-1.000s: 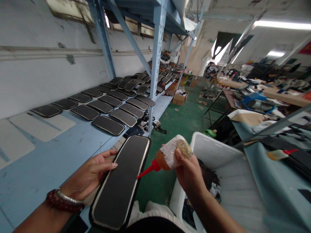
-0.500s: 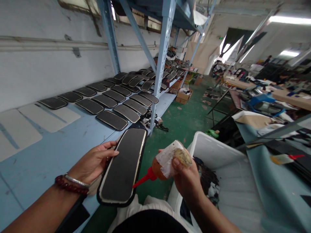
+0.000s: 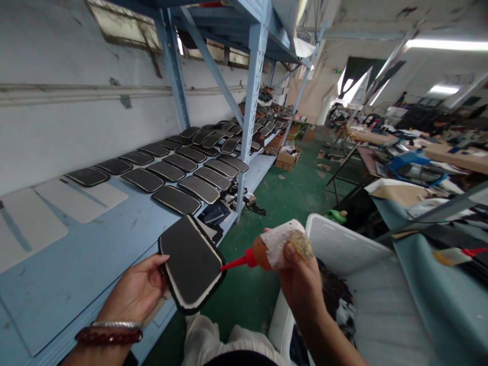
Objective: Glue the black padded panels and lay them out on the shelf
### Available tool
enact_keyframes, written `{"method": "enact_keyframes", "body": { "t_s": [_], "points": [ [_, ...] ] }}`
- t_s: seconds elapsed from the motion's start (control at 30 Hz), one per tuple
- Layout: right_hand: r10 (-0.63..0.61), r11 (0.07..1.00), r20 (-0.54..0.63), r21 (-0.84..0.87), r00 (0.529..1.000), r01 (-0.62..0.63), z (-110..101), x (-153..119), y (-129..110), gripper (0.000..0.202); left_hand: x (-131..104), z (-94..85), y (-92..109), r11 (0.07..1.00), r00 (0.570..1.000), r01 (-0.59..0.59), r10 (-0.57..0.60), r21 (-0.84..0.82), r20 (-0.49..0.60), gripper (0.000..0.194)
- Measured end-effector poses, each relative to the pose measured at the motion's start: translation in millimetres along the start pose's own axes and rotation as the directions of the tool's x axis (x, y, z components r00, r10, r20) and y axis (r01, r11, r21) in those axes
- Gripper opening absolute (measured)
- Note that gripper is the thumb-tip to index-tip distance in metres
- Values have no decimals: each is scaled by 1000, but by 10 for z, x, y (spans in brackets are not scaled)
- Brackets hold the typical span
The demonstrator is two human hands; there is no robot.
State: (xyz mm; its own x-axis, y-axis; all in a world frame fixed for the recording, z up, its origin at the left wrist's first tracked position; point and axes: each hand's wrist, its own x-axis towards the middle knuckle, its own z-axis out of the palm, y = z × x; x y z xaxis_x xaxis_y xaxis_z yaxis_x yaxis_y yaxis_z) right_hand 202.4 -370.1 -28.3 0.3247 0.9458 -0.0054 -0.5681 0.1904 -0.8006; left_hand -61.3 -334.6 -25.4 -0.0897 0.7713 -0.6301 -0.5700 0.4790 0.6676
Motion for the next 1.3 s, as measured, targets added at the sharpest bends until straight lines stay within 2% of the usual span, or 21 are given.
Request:
{"method": "enact_keyframes", "body": {
  "t_s": [0.17,0.3,0.47,0.67,0.93,1.2,1.3],
  "points": [
    [-58,998,-63,9,996,59,-25,97,3,45,21,41,-135,985,992,-35,14,-169,-125,42],
    [-50,998,-67,25,997,51,-45,71,30,45,22,56,-171,966,987,-62,23,-251,-157,42],
    [-38,998,-49,41,998,40,-85,-16,95,59,17,56,-179,948,981,-91,34,-304,-191,43],
    [-11,1000,-16,27,1000,12,-106,-128,156,63,79,12,-234,943,984,-124,75,-310,-164,43],
    [42,999,40,31,998,-43,-98,-254,245,61,126,-45,-257,939,984,-115,63,-323,-168,43],
    [-91,996,-26,15,996,91,-71,-49,99,63,117,-55,-294,944,982,-135,88,-301,-166,44],
    [-74,997,-24,27,997,75,-52,-81,141,61,118,-57,-306,943,983,-137,91,-303,-161,43]
  ]
}}
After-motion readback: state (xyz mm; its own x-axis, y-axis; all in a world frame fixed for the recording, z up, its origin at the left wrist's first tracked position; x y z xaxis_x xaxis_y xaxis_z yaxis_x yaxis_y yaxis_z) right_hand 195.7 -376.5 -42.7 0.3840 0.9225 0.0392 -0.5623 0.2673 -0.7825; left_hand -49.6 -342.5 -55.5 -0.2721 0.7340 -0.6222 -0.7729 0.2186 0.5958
